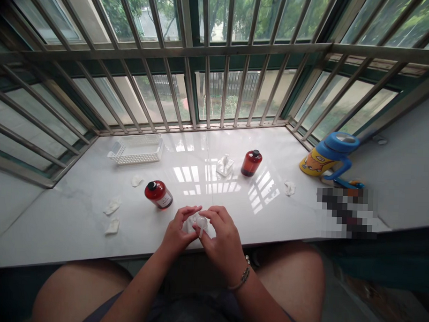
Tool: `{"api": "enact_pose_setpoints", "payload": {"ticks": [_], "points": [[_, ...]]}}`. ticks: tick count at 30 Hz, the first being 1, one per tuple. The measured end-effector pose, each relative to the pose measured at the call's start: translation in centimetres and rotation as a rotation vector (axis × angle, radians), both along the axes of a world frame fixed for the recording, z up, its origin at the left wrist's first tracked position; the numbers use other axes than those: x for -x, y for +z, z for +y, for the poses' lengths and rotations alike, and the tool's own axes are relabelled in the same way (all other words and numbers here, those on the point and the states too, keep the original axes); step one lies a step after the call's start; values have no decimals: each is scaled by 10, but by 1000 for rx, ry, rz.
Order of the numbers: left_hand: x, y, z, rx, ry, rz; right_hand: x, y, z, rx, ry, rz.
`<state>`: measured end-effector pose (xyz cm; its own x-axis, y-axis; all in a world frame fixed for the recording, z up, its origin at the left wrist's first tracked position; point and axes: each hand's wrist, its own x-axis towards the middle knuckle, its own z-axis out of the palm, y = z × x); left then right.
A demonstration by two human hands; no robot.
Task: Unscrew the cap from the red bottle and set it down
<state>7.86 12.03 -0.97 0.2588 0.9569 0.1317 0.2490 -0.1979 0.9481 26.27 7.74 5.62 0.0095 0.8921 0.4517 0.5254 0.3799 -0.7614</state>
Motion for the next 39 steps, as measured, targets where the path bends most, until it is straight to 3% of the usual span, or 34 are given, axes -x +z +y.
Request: {"api": "enact_pose_setpoints", "payload": {"ticks": [10, 15, 20, 25, 28, 33, 39], "points": [[1, 1, 0, -10, -5, 15, 6, 1, -6, 7, -60, 49], [2, 5, 1, -19, -22, 11, -14, -7, -5, 94, -173, 124], [3, 5, 2, -34, -32, 13, -78, -27, 6, -28, -437, -122], [3, 5, 1, -45, -28, 40, -178, -60, 25, -127, -728, -530], [4, 5, 2, -50, -24, 42, -235, -77, 37, -122, -837, -609], [5, 2, 3, -52, -31, 52, -300, -96, 55, -79, -781, -723], [5, 2, 4, -76, -29, 87, -331, -107, 62, -12, -612, -795]]}}
